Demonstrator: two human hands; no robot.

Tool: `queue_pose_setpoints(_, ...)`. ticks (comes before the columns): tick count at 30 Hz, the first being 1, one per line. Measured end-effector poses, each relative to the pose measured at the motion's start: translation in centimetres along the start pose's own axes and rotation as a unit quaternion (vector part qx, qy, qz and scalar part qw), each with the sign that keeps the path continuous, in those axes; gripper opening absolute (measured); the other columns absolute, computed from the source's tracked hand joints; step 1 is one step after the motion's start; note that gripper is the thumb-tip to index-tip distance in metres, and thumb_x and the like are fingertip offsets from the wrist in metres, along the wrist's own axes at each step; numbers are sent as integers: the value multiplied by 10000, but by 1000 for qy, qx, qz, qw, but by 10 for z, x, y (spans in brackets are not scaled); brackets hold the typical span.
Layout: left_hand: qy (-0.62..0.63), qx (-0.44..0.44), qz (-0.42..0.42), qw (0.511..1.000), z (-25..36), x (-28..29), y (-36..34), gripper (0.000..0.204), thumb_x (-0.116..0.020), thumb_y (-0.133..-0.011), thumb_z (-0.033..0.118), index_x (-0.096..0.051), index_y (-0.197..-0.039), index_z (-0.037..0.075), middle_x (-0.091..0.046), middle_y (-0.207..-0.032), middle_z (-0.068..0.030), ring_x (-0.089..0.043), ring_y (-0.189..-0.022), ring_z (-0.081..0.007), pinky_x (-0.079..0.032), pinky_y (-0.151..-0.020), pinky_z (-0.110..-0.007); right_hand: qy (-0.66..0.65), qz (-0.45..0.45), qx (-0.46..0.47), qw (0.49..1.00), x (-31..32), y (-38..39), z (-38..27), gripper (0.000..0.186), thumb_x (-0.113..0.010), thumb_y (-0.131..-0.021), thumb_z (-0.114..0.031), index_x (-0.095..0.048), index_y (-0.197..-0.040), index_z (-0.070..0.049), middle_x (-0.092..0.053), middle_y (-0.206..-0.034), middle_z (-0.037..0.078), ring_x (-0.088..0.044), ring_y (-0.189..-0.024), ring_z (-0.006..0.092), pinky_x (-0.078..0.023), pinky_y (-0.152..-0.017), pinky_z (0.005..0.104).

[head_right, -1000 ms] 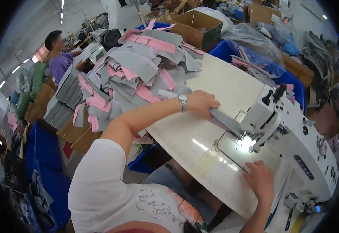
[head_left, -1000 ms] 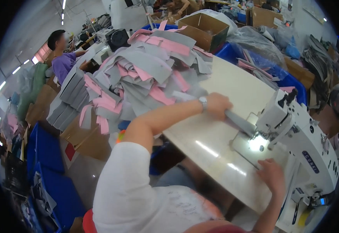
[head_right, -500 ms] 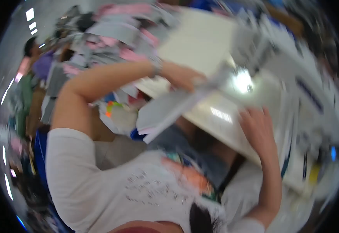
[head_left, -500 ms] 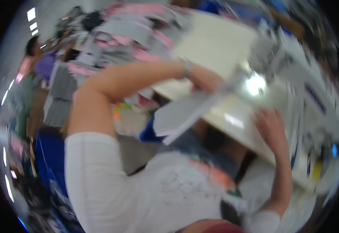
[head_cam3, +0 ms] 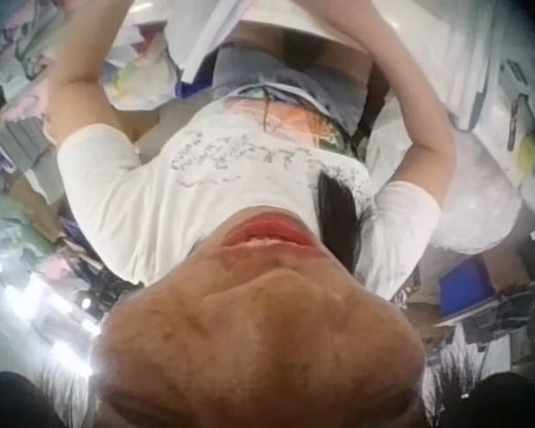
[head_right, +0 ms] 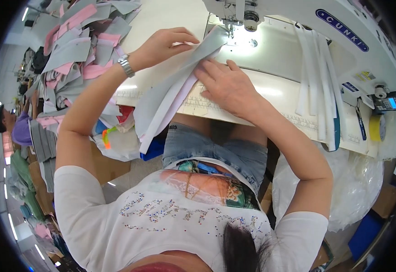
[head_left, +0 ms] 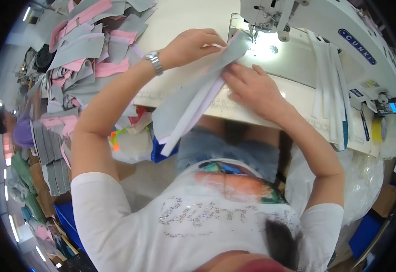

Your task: Sewing fabric pieces together using an industrial sewing machine in a workshop environment.

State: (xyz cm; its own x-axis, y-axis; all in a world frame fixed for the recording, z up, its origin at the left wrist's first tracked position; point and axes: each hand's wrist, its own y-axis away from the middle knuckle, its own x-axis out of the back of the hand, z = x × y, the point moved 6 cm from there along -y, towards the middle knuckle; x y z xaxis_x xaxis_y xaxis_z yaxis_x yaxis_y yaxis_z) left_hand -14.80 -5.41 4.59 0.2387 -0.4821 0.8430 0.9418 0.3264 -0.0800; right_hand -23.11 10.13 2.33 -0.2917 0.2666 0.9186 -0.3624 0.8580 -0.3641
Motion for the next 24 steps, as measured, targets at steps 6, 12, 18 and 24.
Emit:
queue_pose_setpoints(6,-146,-258,59,953,5,-21,-17,243,-595,-908,246,-665,-1085,94,-630,-1222,-15,-545,-1192,-222,-442,-909,-350,30,-27,39,998,1,-28,-7,426,-701,-715,-302,-587,-1072,-100,-522,-910,49,-550,-868,191,-446,-711,335)
queue_pose_setpoints(12,-17,-192,18,981,-5,-23,-13,273,-564,-932,239,-594,-1155,85,-547,-1331,-81,-509,-1231,-246,-400,-994,-374,3,37,24,999,-7,-30,7,154,-600,-767,-168,-565,-891,-83,-537,-864,59,-585,-768,181,-477,-655,287)
queue_pose_setpoints(18,121,50,-34,991,13,9,40,254,-669,-846,197,-569,-1009,30,-580,-941,-59,-573,-780,-152,-461,-688,-267,-96,110,-72,987,1,-29,24,248,-598,-745,-127,-606,-989,-86,-577,-1005,65,-609,-851,188,-516,-673,303)
queue_pose_setpoints(24,236,246,-104,934,6,-7,75,203,-601,-933,216,-556,-987,26,-491,-774,40,-413,-664,-9,-381,-547,-208,49,145,72,986,3,-36,4,218,-583,-747,-137,-629,-945,-61,-589,-955,70,-593,-904,208,-503,-690,294)
